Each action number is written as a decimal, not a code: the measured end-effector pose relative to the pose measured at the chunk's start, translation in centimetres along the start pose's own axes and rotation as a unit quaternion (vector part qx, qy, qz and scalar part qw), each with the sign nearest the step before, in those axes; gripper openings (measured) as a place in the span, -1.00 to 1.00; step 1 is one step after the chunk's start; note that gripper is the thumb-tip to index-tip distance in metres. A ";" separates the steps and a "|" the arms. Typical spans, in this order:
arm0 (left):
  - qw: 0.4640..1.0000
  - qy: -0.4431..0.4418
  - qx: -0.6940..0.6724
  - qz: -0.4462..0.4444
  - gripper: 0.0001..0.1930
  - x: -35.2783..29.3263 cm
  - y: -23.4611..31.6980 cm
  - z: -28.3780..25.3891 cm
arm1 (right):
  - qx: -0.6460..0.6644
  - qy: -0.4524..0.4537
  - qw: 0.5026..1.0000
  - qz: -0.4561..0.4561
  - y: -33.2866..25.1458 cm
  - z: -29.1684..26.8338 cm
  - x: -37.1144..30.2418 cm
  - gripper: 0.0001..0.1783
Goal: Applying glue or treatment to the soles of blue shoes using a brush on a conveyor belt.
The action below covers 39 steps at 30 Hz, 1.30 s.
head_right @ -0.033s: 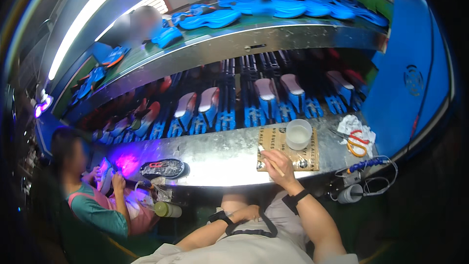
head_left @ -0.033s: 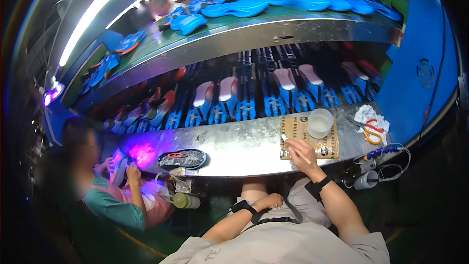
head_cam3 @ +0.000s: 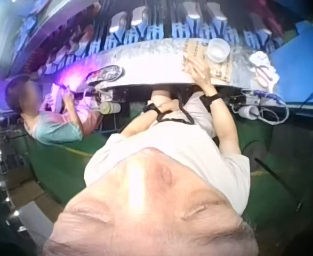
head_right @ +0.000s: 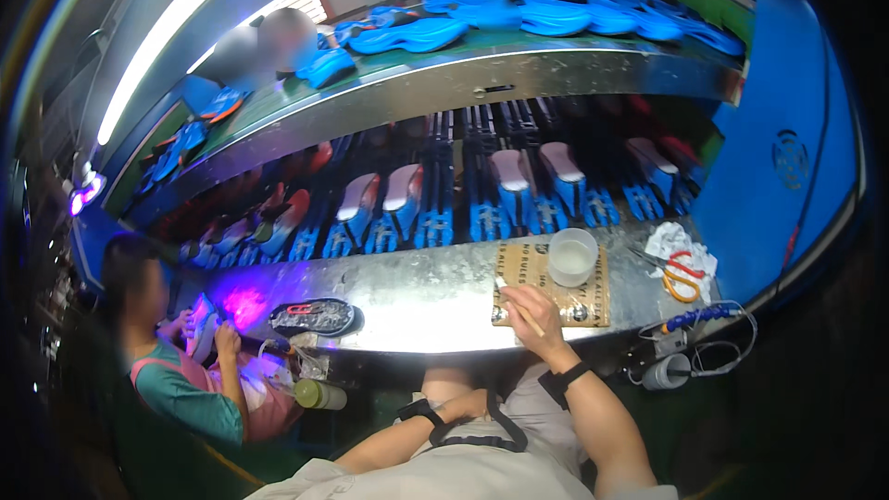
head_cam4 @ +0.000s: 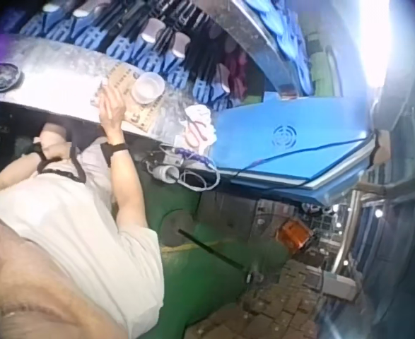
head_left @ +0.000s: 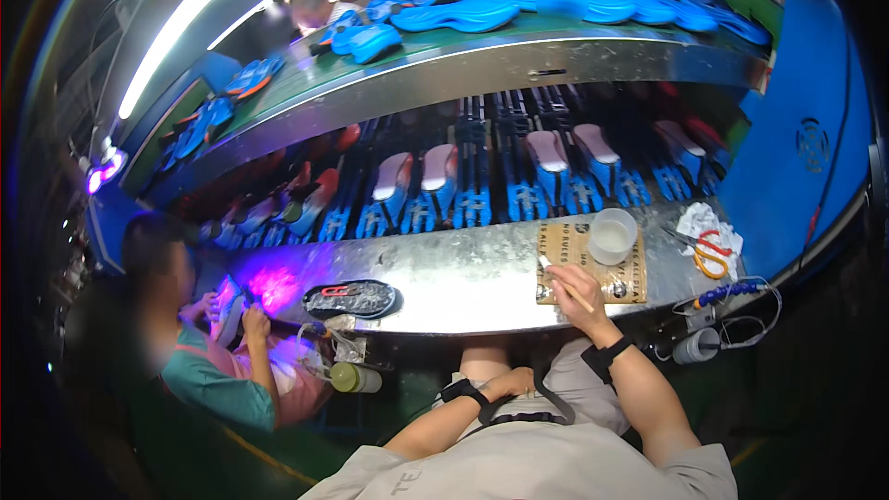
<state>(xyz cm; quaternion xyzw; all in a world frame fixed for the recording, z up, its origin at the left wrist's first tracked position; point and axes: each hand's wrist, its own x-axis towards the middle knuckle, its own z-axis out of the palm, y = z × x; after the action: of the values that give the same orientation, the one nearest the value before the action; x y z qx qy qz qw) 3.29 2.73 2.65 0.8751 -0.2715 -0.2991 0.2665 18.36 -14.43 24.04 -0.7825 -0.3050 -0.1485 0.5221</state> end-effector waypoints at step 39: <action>0.992 0.095 0.006 0.082 -0.79 4.5 -5.7 6.9 | -0.006 -0.031 0.999 -0.021 1.1 1.2 -0.8 -0.69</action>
<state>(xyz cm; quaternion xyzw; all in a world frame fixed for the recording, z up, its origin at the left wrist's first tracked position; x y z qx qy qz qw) 3.49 1.78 -7.34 0.8759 -0.3175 -0.1902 0.3096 18.38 -13.87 22.29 -0.7829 -0.3368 -0.1370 0.5048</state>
